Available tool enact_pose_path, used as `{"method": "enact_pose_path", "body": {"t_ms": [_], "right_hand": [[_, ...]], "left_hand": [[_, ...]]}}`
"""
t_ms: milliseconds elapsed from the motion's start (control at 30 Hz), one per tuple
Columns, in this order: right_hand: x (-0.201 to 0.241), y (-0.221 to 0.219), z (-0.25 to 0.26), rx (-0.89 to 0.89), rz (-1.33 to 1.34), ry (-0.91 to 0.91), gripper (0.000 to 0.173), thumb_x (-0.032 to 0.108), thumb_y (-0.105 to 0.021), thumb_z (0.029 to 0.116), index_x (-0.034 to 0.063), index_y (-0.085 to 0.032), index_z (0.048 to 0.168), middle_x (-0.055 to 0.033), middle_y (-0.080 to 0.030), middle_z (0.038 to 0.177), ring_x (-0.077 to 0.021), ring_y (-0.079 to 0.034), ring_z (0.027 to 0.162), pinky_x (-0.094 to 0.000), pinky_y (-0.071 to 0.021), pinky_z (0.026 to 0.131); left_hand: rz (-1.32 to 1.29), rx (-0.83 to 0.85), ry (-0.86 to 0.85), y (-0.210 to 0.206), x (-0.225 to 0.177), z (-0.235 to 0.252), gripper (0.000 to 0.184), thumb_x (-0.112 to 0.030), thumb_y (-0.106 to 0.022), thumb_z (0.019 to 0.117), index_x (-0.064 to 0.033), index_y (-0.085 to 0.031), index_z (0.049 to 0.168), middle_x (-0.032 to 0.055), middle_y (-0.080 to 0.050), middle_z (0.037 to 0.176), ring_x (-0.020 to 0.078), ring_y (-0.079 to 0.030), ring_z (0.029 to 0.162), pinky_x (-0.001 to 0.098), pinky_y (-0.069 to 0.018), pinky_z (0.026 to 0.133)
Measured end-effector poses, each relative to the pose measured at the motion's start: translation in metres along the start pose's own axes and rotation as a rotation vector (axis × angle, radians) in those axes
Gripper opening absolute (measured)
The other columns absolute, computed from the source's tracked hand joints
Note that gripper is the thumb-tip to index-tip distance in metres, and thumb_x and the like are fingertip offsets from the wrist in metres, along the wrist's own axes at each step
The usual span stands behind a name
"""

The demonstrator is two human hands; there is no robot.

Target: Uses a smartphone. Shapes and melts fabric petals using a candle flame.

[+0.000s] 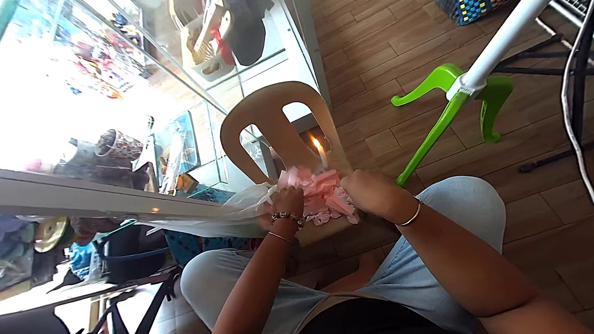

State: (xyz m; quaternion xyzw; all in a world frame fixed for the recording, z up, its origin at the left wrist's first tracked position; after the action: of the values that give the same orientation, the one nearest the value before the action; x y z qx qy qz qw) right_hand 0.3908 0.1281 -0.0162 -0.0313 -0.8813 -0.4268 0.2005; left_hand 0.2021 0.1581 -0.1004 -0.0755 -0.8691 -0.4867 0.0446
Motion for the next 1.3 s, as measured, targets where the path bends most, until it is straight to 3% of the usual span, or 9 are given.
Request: {"method": "enact_pose_path", "body": {"t_ms": [133, 333, 433, 600, 767, 900, 967, 1133, 1300], "right_hand": [[-0.011, 0.002, -0.002, -0.065, 0.048, 0.015, 0.017, 0.015, -0.07, 0.0966, 0.0018, -0.069, 0.107, -0.0201, -0.069, 0.102, -0.0393, -0.069, 0.097, -0.0583, -0.0552, 0.078], [-0.039, 0.01, -0.013, -0.302, 0.151, -0.015, 0.014, 0.013, -0.079, 0.0888, 0.004, -0.07, 0.095, -0.0196, -0.068, 0.086, -0.0391, -0.069, 0.078, -0.0582, -0.0546, 0.062], [-0.037, 0.011, -0.012, -0.291, 0.146, -0.022, 0.014, 0.013, -0.079, 0.0889, 0.0041, -0.07, 0.094, -0.019, -0.068, 0.085, -0.0383, -0.068, 0.078, -0.0572, -0.0544, 0.062], [-0.035, 0.013, -0.014, -0.286, 0.147, -0.019, 0.011, 0.011, -0.079, 0.0891, 0.0049, -0.071, 0.095, -0.0179, -0.069, 0.085, -0.0369, -0.069, 0.078, -0.0555, -0.0546, 0.064], [-0.037, 0.012, -0.013, -0.277, 0.137, -0.026, 0.012, 0.012, -0.078, 0.0893, 0.0059, -0.071, 0.096, -0.0175, -0.069, 0.085, -0.0364, -0.069, 0.077, -0.0551, -0.0548, 0.063], [-0.038, 0.013, -0.016, -0.291, 0.146, -0.021, 0.012, 0.012, -0.079, 0.0894, 0.0058, -0.07, 0.096, -0.0176, -0.068, 0.084, -0.0362, -0.068, 0.076, -0.0551, -0.0543, 0.061], [-0.038, 0.013, -0.017, -0.295, 0.145, -0.018, 0.012, 0.012, -0.079, 0.0891, 0.0061, -0.07, 0.094, -0.0173, -0.068, 0.083, -0.036, -0.068, 0.075, -0.0546, -0.0541, 0.061], [-0.034, 0.012, -0.016, -0.279, 0.146, -0.017, 0.012, 0.013, -0.078, 0.0897, 0.0058, -0.07, 0.095, -0.0176, -0.068, 0.084, -0.0363, -0.068, 0.076, -0.0546, -0.0541, 0.061], [-0.033, 0.013, -0.014, -0.265, 0.135, -0.038, 0.012, 0.013, -0.078, 0.0898, 0.0053, -0.07, 0.094, -0.0174, -0.068, 0.084, -0.0359, -0.068, 0.077, -0.0541, -0.054, 0.061]], "left_hand": [[-0.094, 0.028, 0.013, -0.006, 0.006, 0.007, 0.024, -0.021, -0.06, 0.1026, -0.0051, -0.072, 0.115, 0.0181, -0.066, 0.126, 0.0411, -0.06, 0.122, 0.0625, -0.0498, 0.095], [-0.296, -0.014, 0.006, -0.008, 0.031, 0.021, 0.019, -0.018, -0.064, 0.0995, -0.0011, -0.07, 0.106, 0.0255, -0.068, 0.109, 0.0463, -0.065, 0.102, 0.068, -0.0509, 0.084], [-0.277, 0.089, 0.122, 0.017, 0.033, 0.038, 0.028, -0.019, -0.058, 0.1032, -0.0011, -0.066, 0.123, 0.0265, -0.064, 0.126, 0.0458, -0.059, 0.122, 0.0676, -0.0464, 0.097], [-0.328, 0.048, 0.183, 0.02, 0.04, 0.074, 0.031, -0.019, -0.058, 0.1035, 0.0003, -0.063, 0.126, 0.0278, -0.063, 0.129, 0.0462, -0.057, 0.125, 0.068, -0.0432, 0.1], [-0.359, 0.046, 0.105, 0.006, 0.049, 0.093, 0.031, -0.021, -0.06, 0.1025, -0.0016, -0.066, 0.126, 0.026, -0.065, 0.127, 0.0449, -0.059, 0.123, 0.0676, -0.0429, 0.102], [-0.419, -0.04, 0.062, 0.0, 0.054, 0.094, 0.046, -0.018, -0.068, 0.0985, -0.003, -0.058, 0.14, 0.0288, -0.054, 0.141, 0.0482, -0.051, 0.132, 0.0679, -0.0399, 0.107], [-0.408, -0.103, 0.031, 0.006, 0.046, 0.083, 0.043, -0.015, -0.068, 0.0979, -0.0049, -0.06, 0.139, 0.0262, -0.051, 0.146, 0.0488, -0.049, 0.134, 0.0691, -0.0398, 0.106], [-0.237, -0.077, -0.282, -0.01, 0.016, 0.069, 0.038, -0.008, -0.071, 0.0935, -0.0065, -0.067, 0.131, 0.0227, -0.059, 0.139, 0.0481, -0.053, 0.129, 0.0688, -0.0434, 0.101], [-0.24, -0.01, -0.231, -0.037, -0.002, 0.074, 0.037, -0.011, -0.066, 0.0972, -0.0097, -0.065, 0.134, 0.0186, -0.058, 0.141, 0.0457, -0.055, 0.127, 0.0673, -0.0466, 0.098]]}}
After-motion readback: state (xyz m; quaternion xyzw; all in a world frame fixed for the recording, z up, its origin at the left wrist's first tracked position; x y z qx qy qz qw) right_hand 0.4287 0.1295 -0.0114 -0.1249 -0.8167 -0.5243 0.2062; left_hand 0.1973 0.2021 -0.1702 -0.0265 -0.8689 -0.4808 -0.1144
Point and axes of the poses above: each hand's wrist, its own z-axis towards the middle knuckle, its own y-axis out of the back of the hand, x = y × z, the point moved 3 cm from there along z, towards the middle knuckle
